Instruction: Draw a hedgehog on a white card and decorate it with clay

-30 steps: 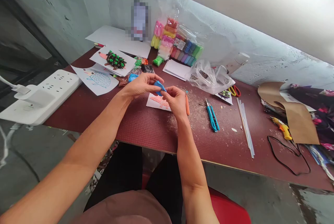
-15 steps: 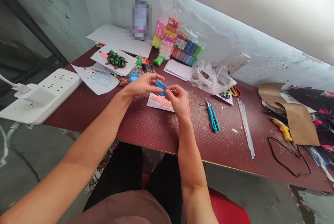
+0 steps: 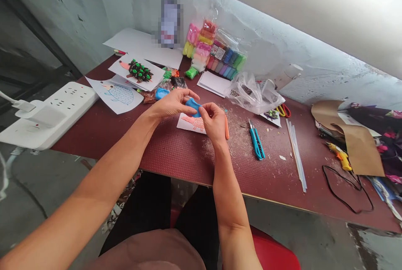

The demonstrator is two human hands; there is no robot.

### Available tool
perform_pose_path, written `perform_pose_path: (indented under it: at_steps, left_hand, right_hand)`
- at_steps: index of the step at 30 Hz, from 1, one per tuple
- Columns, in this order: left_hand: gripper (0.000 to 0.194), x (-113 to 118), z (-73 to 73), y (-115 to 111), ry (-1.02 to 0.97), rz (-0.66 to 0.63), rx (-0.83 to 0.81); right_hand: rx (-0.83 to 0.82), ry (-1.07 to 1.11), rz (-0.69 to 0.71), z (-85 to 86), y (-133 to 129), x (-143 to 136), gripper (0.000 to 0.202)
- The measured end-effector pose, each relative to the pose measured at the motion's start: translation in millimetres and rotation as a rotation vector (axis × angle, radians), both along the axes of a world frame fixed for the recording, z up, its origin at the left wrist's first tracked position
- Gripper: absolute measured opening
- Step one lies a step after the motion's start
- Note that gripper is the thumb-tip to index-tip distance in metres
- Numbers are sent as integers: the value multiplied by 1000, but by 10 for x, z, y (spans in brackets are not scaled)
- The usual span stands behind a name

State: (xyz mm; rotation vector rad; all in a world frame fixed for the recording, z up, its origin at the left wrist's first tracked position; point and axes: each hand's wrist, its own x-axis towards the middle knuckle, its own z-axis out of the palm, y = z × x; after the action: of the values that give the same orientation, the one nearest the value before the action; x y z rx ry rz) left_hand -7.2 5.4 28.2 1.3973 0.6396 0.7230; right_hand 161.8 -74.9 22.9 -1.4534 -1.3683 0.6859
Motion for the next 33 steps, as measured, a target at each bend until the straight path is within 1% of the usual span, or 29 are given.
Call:
perform_pose_path:
  at_steps: [3, 7, 15, 19, 21, 25, 29, 33]
  left_hand:
    - [41, 15, -2, -5, 0, 4, 14]
    - [44, 29, -4, 0, 20, -13, 31]
    - [44, 55, -19, -28, 26, -26, -11]
    - [47, 72, -30, -40, 21, -48, -22]
    - [42, 68, -27, -31, 10, -63, -28]
    - [25, 48, -28, 2, -8, -87, -32]
    - [26, 40, -32, 8, 9, -102, -3]
    - [23, 38, -24, -2, 5, -105, -12]
  right_hand:
    - [11, 26, -10, -4, 4, 4, 35]
    - [19, 36, 9, 0, 6, -16, 33]
    - [10, 20, 3, -18, 5, -51, 37]
    - [17, 75, 6, -40, 13, -54, 34]
    - [30, 99, 1, -32, 10, -52, 33]
    - [58, 108, -16, -9, 1, -53, 33]
    - [106, 145, -22, -21, 6, -64, 30]
    - [123, 117, -15, -34, 15, -53, 28]
